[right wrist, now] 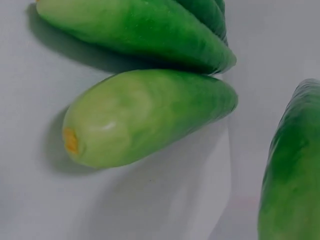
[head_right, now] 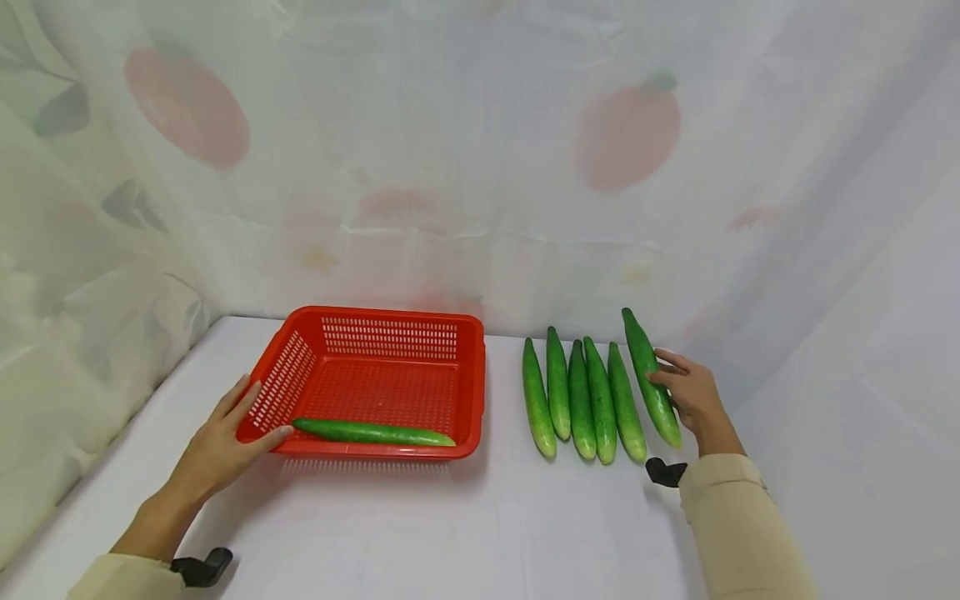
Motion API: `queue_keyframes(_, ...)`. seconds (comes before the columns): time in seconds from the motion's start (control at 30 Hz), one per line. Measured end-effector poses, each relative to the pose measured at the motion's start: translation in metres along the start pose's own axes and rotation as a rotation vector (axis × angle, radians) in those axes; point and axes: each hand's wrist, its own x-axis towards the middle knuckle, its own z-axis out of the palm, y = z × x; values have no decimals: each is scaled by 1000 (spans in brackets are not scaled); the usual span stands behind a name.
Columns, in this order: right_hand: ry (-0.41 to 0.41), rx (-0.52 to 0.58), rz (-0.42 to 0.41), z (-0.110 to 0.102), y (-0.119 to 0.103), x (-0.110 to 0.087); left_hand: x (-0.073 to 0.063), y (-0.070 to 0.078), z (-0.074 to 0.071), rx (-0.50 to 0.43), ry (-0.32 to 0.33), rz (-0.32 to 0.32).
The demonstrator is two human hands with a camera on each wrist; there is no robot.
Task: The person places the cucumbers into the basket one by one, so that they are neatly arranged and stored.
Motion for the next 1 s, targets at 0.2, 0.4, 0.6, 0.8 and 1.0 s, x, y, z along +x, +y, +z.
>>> queue_keyframes(0.2, -65, -31, -42, 9, -20, -5, -1, -2, 0, -1, 2, 0)
queue_keyframes(0.4, -151, -30, -88, 24, -39, -7, -2, -4, 2, -7, 9, 2)
queue_keyframes(0.6, -224, -8, -118, 41, -60, -9, -2, -4, 4, -5, 26, 11)
queue_keyframes(0.8, -294, -12, -143, 58, -83, -11, -1, -4, 3, 3, 26, 9)
queue_keyframes(1.0, -359, -29, -188, 79, -106, -7, 1, -5, 4, 5, 20, 7)
